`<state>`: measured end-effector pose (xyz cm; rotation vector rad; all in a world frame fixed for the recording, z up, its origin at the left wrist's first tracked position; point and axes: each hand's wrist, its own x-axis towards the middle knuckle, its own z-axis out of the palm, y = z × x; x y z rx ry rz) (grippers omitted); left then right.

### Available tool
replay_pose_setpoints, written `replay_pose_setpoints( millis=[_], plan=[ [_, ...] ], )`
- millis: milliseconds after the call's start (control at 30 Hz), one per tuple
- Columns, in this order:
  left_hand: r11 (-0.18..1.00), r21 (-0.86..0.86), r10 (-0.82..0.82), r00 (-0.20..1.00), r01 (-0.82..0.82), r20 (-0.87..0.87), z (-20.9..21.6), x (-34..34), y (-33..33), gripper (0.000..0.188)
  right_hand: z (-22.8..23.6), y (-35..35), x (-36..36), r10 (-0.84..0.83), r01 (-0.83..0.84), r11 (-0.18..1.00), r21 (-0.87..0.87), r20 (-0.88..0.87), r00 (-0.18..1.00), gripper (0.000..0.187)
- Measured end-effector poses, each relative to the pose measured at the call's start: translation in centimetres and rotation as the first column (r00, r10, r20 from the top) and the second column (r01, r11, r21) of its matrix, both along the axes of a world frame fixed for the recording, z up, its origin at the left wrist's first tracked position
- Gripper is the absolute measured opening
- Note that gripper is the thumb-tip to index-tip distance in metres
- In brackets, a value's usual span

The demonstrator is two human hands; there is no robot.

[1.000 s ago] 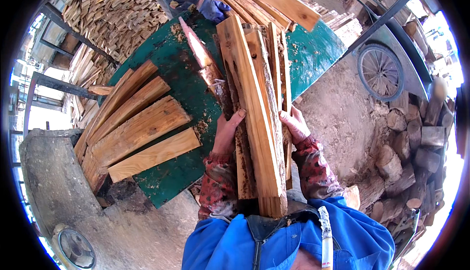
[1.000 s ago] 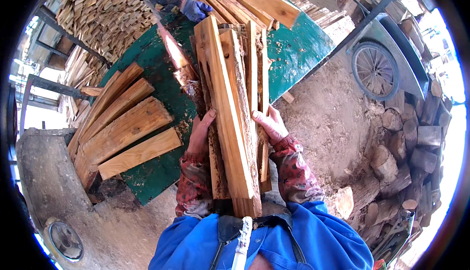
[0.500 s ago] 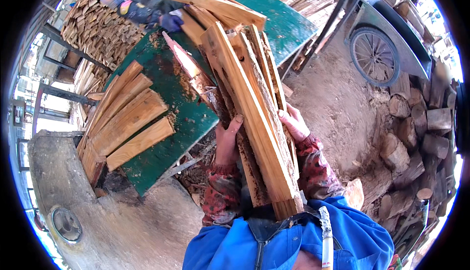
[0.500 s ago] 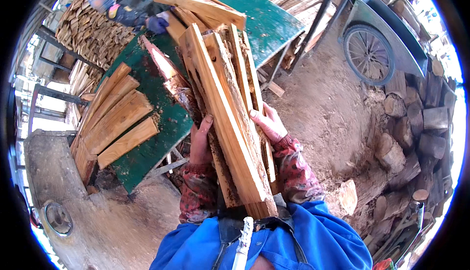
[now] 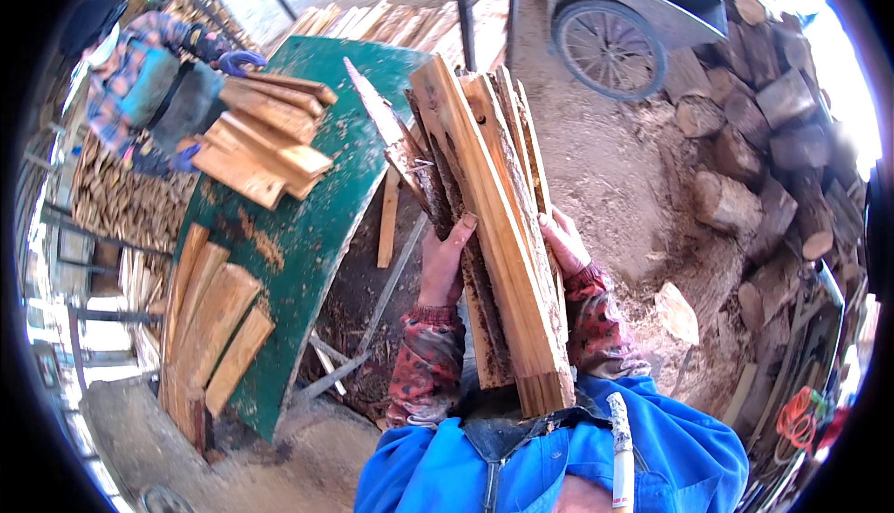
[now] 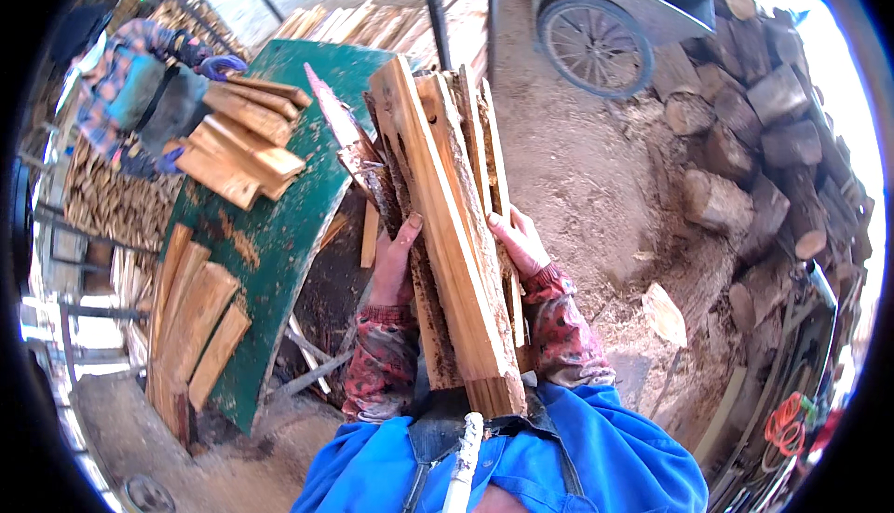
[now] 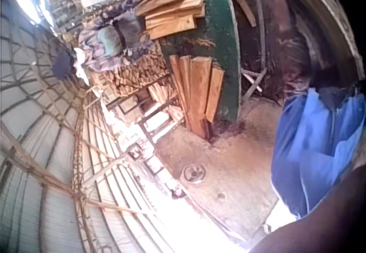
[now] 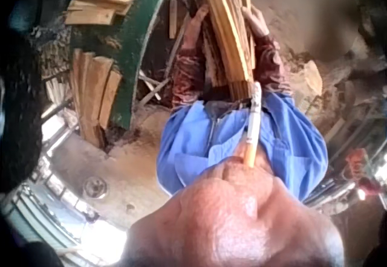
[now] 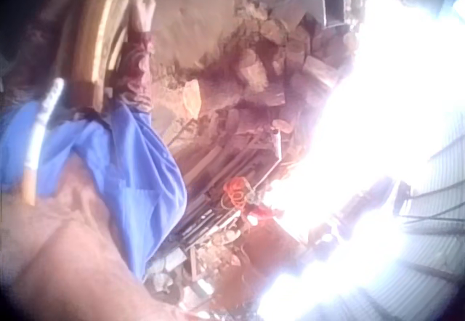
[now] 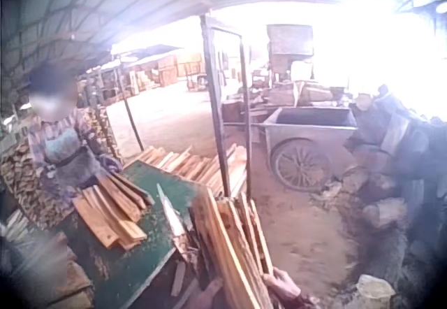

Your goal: The person picks up split wooden planks from a green workbench and places them into a black wheelbarrow. The person handles the wood by hand, stacking the pieces vertically inside the wheelbarrow.

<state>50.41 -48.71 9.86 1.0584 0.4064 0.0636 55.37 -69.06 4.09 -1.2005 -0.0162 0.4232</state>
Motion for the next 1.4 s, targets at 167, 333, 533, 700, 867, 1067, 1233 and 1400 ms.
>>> replay_pose_setpoints(
  millis=[167, 333, 533, 700, 867, 1067, 1233, 1400],
  plan=[
    [0.975, 0.117, -0.191, 0.982, 0.188, 0.013, -1.9, 6.9, -4.3, 0.052, -2.8, -5.4, 2.5, -0.185, 0.182, 0.982, -0.056, -0.058, 0.981, 0.057],
    [0.941, 0.014, -0.339, 0.941, 0.339, -0.010, -2.1, 14.4, -6.7, 0.049, -4.7, -7.7, 6.9, -0.345, 0.338, 0.937, -0.085, -0.109, 0.932, 0.052],
    [0.862, -0.125, -0.495, 0.869, 0.492, 0.006, -5.0, 25.4, -7.3, 0.051, -6.4, -8.6, 14.8, -0.463, 0.445, 0.883, -0.147, -0.133, 0.876, 0.047],
    [0.825, -0.173, -0.551, 0.834, 0.538, -0.034, -4.1, 32.6, -8.7, 0.054, -5.2, -8.7, 20.0, -0.551, 0.536, 0.834, -0.131, -0.156, 0.820, 0.045],
    [0.764, -0.235, -0.629, 0.775, 0.601, -0.065, -5.0, 39.6, -11.2, 0.060, -5.5, -10.7, 25.1, -0.601, 0.594, 0.799, -0.092, -0.152, 0.785, 0.048],
    [0.724, -0.153, -0.689, 0.716, 0.672, -0.115, -5.7, 50.3, -16.8, 0.070, -4.4, -15.5, 34.9, -0.638, 0.629, 0.770, -0.108, -0.179, 0.749, 0.051],
    [0.728, -0.097, -0.685, 0.713, 0.679, -0.152, -5.6, 61.0, -22.4, 0.069, -4.3, -21.2, 46.2, -0.618, 0.607, 0.786, -0.118, -0.162, 0.769, 0.053],
    [0.779, -0.108, -0.627, 0.759, 0.618, -0.175, -3.0, 71.5, -28.3, 0.070, -2.6, -27.5, 58.7, -0.544, 0.520, 0.833, -0.191, -0.106, 0.832, 0.053]
  ],
)
